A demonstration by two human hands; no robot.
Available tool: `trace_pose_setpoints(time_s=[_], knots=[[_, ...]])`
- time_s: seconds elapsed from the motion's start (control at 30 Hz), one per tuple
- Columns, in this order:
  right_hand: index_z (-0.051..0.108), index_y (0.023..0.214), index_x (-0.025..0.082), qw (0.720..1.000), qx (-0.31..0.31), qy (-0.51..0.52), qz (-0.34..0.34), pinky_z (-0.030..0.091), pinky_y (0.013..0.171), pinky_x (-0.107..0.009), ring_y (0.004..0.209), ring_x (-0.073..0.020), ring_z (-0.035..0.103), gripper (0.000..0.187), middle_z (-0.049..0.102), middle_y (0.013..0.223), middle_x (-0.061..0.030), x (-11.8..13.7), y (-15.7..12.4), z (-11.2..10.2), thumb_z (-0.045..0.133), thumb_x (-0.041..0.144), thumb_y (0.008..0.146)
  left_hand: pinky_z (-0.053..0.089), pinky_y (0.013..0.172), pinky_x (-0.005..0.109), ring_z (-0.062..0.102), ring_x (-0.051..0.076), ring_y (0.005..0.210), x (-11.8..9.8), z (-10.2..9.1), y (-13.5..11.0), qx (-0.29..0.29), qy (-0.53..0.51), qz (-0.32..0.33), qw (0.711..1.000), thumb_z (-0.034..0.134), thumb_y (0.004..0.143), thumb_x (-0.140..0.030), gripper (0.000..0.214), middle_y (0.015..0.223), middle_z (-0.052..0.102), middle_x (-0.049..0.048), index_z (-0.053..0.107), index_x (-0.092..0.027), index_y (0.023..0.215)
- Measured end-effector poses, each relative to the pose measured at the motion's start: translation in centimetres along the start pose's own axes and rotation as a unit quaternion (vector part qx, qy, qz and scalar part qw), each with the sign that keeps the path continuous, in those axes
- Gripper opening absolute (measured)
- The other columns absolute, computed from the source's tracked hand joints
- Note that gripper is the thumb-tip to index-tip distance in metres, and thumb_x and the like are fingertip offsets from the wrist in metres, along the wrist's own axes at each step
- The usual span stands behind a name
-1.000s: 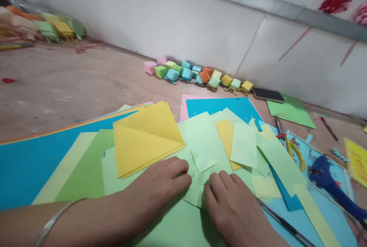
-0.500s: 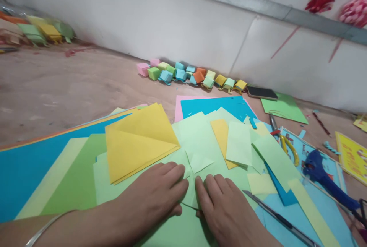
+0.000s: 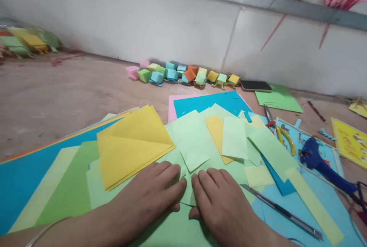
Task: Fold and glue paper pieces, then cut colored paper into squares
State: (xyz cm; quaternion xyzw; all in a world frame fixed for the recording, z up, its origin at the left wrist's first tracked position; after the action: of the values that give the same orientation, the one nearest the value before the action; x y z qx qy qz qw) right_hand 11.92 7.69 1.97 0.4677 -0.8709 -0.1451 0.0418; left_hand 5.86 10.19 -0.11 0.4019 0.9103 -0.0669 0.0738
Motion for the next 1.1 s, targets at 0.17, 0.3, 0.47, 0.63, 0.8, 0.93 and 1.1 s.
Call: trace_pose_setpoints(time_s=[0.17,0.3,0.47,0.63,0.8,0.93,1.1], knots=[[0.062,0.105,0.009,0.999,-0.007,0.041,0.028,0.047,0.065,-0.037,0.078,-0.0231,0.056,0.023,0.064,0.087,-0.0116,-0.3,0.4,-0.5,0.043,0.019,0.098,0.034,0.057,0.035,0.05,0.022,0.072,-0.3,-0.2,-0.2,-0.034,0.011,0.01,0.999,0.067,0.088,-0.029,0.012,0.087,0.062,0.0036,0.06,-0.018,0.09],[0.061,0.088,0.016,0.983,-0.031,0.141,0.114,0.046,0.066,-0.03,0.074,-0.017,0.055,0.026,0.062,0.082,-0.0056,-2.1,0.1,-0.7,0.038,0.009,0.096,0.039,0.066,0.036,0.051,0.021,0.076,-1.5,-1.2,-0.7,-0.105,0.036,0.071,0.991,0.051,0.092,-0.013,0.01,0.085,0.062,0.0053,0.06,-0.016,0.088],[0.059,0.095,0.019,0.963,-0.097,0.214,0.133,0.042,0.065,-0.028,0.071,-0.0148,0.055,0.015,0.065,0.08,-0.0022,-2.8,-0.3,-2.0,0.045,0.013,0.094,0.037,0.062,0.033,0.048,0.018,0.065,-0.9,-2.3,-1.0,-0.177,0.003,0.069,0.982,0.04,0.095,-0.009,0.025,0.072,0.059,0.0023,0.056,-0.017,0.078],[0.058,0.081,0.02,0.964,-0.09,0.182,0.173,0.034,0.061,-0.028,0.06,-0.0134,0.049,0.018,0.058,0.065,0.0015,-3.3,-0.4,-1.6,0.047,0.017,0.095,0.036,0.06,0.03,0.05,0.017,0.063,0.7,-2.2,-0.4,-0.21,-0.035,0.025,0.977,0.032,0.103,-0.021,0.035,0.068,0.06,0.0015,0.058,-0.018,0.079],[0.055,0.076,0.019,0.969,-0.072,0.12,0.202,0.034,0.058,-0.027,0.055,-0.0134,0.047,0.022,0.056,0.062,0.0019,-3.8,-0.5,-0.6,0.046,0.02,0.096,0.038,0.059,0.029,0.055,0.018,0.066,2.2,-1.4,0.2,-0.18,-0.112,-0.034,0.977,0.038,0.102,-0.035,0.033,0.073,0.063,0.0018,0.061,-0.019,0.086],[0.054,0.075,0.02,0.971,-0.055,0.102,0.211,0.035,0.056,-0.026,0.055,-0.0143,0.049,0.026,0.056,0.061,0.0013,-4.2,-0.6,-0.1,0.044,0.025,0.098,0.044,0.066,0.031,0.059,0.02,0.076,3.1,-1.0,0.1,-0.159,-0.138,-0.08,0.974,0.042,0.101,-0.034,0.026,0.084,0.066,0.0043,0.062,-0.018,0.096],[0.053,0.072,0.02,0.969,-0.038,0.102,0.223,0.034,0.052,-0.025,0.051,-0.0127,0.05,0.029,0.055,0.058,0.0023,-4.7,-0.8,0.4,0.043,0.028,0.098,0.045,0.065,0.032,0.06,0.021,0.076,3.8,-0.6,0.2,-0.127,-0.149,-0.102,0.975,0.044,0.099,-0.031,0.021,0.084,0.065,0.0041,0.06,-0.018,0.097]])
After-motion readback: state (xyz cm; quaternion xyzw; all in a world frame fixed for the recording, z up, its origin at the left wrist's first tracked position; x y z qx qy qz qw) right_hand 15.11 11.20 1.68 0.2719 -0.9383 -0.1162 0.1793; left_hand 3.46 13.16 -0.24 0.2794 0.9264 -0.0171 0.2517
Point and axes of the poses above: each hand's wrist, its own y-axis towards the middle knuckle, its own z-axis out of the palm, x = y × z, the point moved 10 cm from there along y, towards the middle knuckle
